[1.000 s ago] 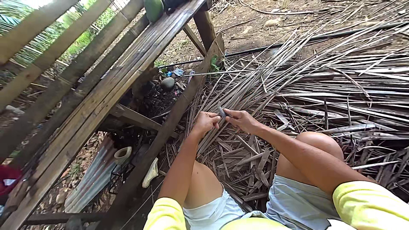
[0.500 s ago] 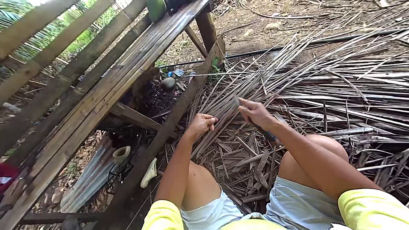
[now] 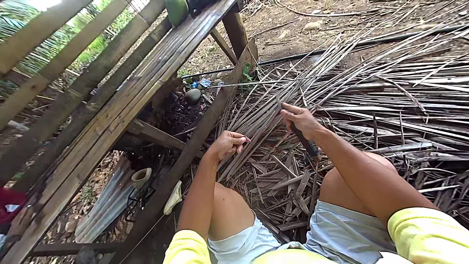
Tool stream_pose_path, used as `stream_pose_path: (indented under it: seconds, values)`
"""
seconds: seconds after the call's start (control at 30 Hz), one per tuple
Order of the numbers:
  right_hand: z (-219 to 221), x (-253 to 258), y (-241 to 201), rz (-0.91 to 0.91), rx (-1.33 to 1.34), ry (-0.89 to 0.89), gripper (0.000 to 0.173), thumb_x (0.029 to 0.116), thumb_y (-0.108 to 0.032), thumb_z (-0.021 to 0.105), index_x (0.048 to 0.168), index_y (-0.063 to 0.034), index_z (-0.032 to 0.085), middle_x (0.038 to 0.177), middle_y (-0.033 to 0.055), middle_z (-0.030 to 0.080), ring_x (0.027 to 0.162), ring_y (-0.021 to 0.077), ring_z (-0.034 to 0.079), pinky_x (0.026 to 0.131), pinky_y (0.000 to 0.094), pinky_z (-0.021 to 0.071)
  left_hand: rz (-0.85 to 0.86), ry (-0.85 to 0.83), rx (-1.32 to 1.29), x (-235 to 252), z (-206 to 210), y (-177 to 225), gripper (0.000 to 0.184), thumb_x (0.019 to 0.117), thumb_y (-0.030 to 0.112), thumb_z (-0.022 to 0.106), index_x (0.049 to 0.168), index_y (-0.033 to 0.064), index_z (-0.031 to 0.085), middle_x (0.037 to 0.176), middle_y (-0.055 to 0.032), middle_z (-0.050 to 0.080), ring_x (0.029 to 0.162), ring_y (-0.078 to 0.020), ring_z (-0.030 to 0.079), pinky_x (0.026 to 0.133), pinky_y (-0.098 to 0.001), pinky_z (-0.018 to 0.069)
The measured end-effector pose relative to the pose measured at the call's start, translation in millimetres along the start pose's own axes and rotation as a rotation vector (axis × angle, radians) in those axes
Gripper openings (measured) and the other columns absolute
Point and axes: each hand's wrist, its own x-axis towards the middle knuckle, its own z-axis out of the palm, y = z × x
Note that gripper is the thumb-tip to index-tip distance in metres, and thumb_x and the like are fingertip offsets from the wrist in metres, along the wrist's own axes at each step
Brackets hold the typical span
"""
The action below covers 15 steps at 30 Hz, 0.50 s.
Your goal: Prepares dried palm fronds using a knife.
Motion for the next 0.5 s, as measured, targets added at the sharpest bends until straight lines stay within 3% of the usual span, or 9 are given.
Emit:
stream_pose_path:
  seconds: [0.23,0.33,0.37,0.4,0.43,0.47,0.5]
  values:
    - [-33.5,17.2,2.3,-0.067,-0.102,0.203,0.042,0.1070,-0.023,0.055,0.147,-0.0112,0.052,0.074,-0.0049,0.055,0.052,0.0051,0.050,0.048,0.0224,0.0460,-0.015,-0.038,-0.004,-16.4,-11.1,4.5,0.023,0.1063,0.005,0.051,0.102,-0.0039,0.073,0.057,0.0032,0.056,0.040,0.0036,0.036,0.039,-0.0127,0.0267]
    - [-62.7,23.5,-2.5,-0.026,-0.089,0.455,0.041,0.1096,-0.033,0.049,0.147,-0.0167,0.045,0.075,-0.0069,0.051,0.052,0.0051,0.051,0.048,0.0233,0.0490,0.029,0.104,0.294,-33.9,-23.7,2.7,0.022,0.1058,0.008,0.055,0.107,0.0001,0.075,0.059,0.0017,0.060,0.043,0.0002,0.040,0.042,-0.0171,0.0318]
    - [-70.7,21.7,-5.8,-0.028,-0.111,0.495,0.042,0.1100,-0.035,0.047,0.148,-0.0180,0.044,0.077,-0.0069,0.050,0.052,0.0049,0.051,0.049,0.0231,0.0493,0.008,0.224,0.544,-40.7,-29.7,4.9,0.024,0.1064,0.013,0.056,0.116,0.0048,0.076,0.067,-0.0021,0.065,0.050,-0.0072,0.048,0.050,-0.0259,0.0404]
    - [-74.6,17.6,-10.4,-0.037,-0.141,0.513,0.042,0.1103,-0.035,0.047,0.148,-0.0181,0.044,0.078,-0.0072,0.051,0.053,0.0046,0.051,0.049,0.0227,0.0491,-0.070,0.329,0.797,-45.7,-34.1,11.2,0.029,0.1072,0.015,0.053,0.127,0.0094,0.074,0.084,-0.0095,0.073,0.069,-0.0198,0.064,0.068,-0.0411,0.0533]
    - [-76.2,13.1,-14.4,-0.047,-0.179,0.518,0.040,0.1099,-0.035,0.048,0.146,-0.0179,0.046,0.076,-0.0080,0.051,0.052,0.0041,0.051,0.049,0.0224,0.0489,-0.174,0.414,0.999,-48.0,-34.3,16.5,0.032,0.1063,0.015,0.051,0.130,0.0104,0.072,0.106,-0.0157,0.075,0.095,-0.0316,0.071,0.087,-0.0555,0.0551]
    - [-75.3,8.1,-16.7,-0.050,-0.218,0.505,0.037,0.1095,-0.034,0.048,0.143,-0.0182,0.049,0.075,-0.0092,0.050,0.052,0.0033,0.051,0.049,0.0218,0.0485,-0.232,0.473,1.161,-48.4,-30.6,16.9,0.029,0.1042,0.011,0.051,0.123,0.0040,0.072,0.117,-0.0209,0.072,0.109,-0.0404,0.069,0.093,-0.0644,0.0511]
    - [-72.2,3.2,-17.7,-0.049,-0.241,0.483,0.035,0.1089,-0.033,0.049,0.141,-0.0186,0.050,0.074,-0.0103,0.050,0.051,0.0024,0.050,0.049,0.0214,0.0486,-0.251,0.477,1.323,-45.3,-27.1,12.0,0.024,0.1022,0.006,0.052,0.112,-0.0030,0.071,0.119,-0.0244,0.070,0.113,-0.0449,0.066,0.092,-0.0667,0.0488]
